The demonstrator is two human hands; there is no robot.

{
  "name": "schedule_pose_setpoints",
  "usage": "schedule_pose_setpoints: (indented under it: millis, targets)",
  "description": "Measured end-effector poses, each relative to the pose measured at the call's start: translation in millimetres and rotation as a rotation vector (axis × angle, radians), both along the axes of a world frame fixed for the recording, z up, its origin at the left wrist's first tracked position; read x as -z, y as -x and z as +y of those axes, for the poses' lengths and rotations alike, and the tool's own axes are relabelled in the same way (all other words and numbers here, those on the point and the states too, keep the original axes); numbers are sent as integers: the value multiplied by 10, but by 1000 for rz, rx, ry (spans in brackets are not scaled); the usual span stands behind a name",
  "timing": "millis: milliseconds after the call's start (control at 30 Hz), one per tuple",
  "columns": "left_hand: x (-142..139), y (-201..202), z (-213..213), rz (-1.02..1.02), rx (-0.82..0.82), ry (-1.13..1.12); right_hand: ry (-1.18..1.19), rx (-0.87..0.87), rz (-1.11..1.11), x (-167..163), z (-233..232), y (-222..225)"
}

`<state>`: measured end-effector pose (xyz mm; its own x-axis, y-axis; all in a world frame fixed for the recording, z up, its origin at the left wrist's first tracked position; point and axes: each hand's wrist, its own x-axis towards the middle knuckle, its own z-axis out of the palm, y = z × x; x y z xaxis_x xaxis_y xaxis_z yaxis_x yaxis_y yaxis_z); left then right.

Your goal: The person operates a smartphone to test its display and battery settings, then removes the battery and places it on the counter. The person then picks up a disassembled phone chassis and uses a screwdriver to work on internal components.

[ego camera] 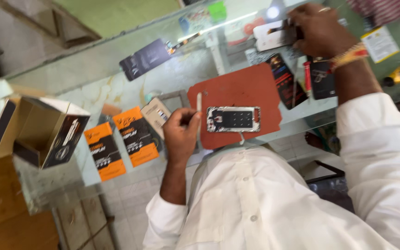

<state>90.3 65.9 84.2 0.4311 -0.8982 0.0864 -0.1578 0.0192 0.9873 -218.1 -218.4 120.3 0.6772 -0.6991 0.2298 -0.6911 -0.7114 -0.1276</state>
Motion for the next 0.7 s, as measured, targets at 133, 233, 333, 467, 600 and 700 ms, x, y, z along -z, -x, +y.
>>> schedule_pose_setpoints:
  millis: [133,233,333,467,600,700]
  targets:
    - [88,194,-137,448,33,72,28,-4,-298,-46,704,-235]
    - [54,431,-222,475,148,132,-634,-45,-585,86,1609,-571]
    - [-29,630,-202,228,242,111,-1201,18,-873,235,2069,-762]
    - [-122,517,-171,-323,260,182,-1047,155,-999,408,2202,-601]
    - [-130,212,-113,-829,341,108,-821,305,-1201,535,2220,-285]
    - [-42,278,-120,-999,411,49,-729,345,-1298,602,2241,-154]
